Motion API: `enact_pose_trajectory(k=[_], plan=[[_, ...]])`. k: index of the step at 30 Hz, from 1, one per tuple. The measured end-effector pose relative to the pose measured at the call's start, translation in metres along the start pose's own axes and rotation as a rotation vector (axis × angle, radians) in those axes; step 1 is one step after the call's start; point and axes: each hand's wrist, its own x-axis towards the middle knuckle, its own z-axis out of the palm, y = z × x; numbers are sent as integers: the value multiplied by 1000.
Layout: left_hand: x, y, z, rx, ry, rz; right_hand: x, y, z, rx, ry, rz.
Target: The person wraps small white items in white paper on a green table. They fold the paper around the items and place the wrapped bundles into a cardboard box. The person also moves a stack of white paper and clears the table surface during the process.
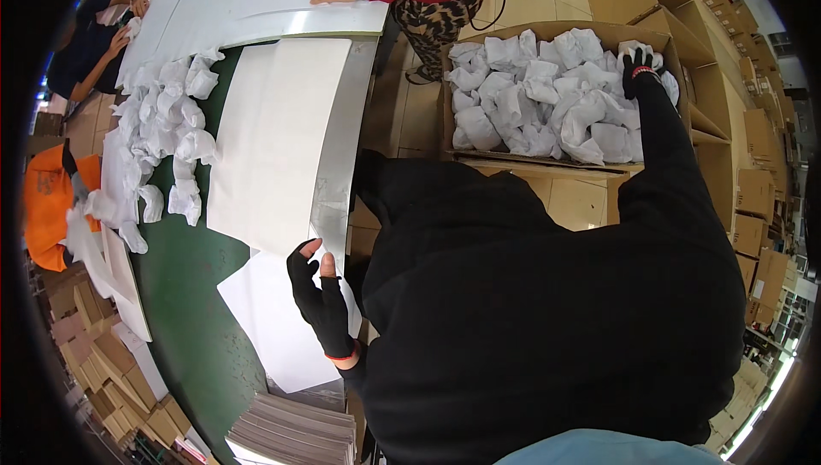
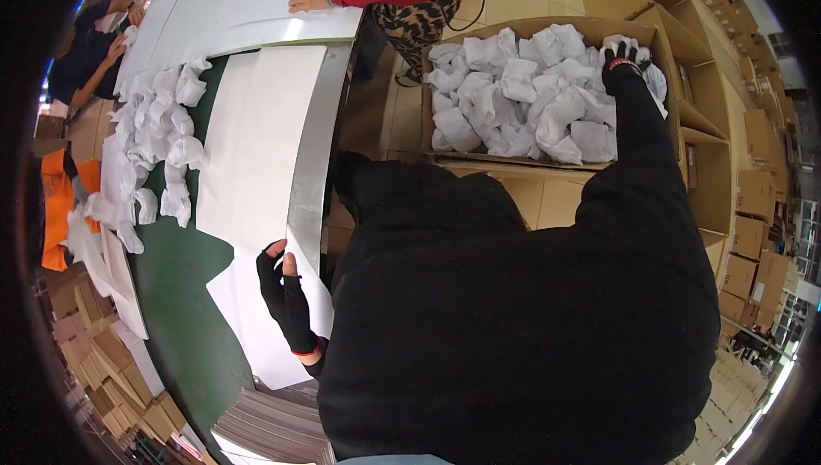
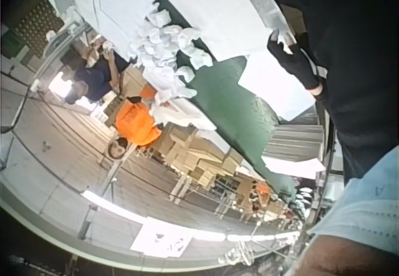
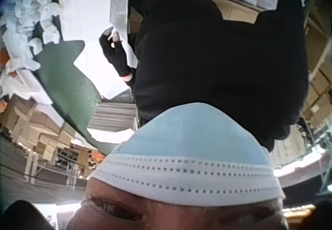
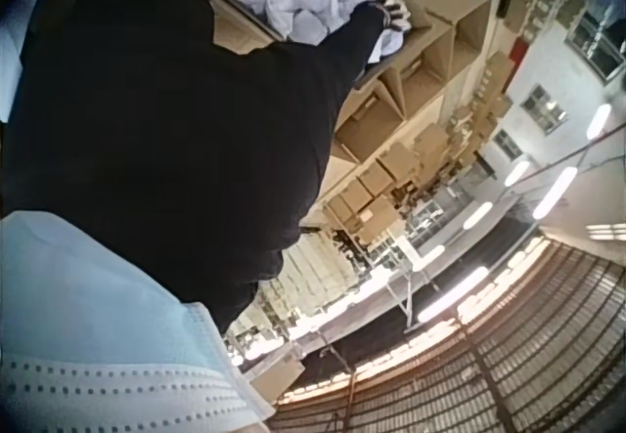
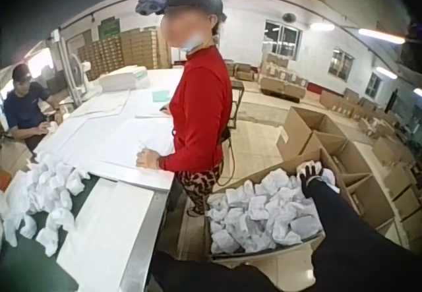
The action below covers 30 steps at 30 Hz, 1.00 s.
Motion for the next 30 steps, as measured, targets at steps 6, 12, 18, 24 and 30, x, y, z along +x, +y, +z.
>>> enact_pose_trajectory(k=[6, 12, 18, 24, 30], plan=[[-4, -5, -12, 32, 87, 42, 58, -3, -64, 42, 138, 11], [-18, -13, -19, -25, 233, 27, 30, -94, -202, 328, 862, -424], [-31, -12, -32, -189, 329, -110, -105, -268, -281, 779, 556, -1404], [-52, -32, -39, -237, 449, -195, -237, -402, -281, 516, 321, -1958], [-53, -39, -43, -247, 386, -276, -258, -517, -278, 599, 307, -1961]])
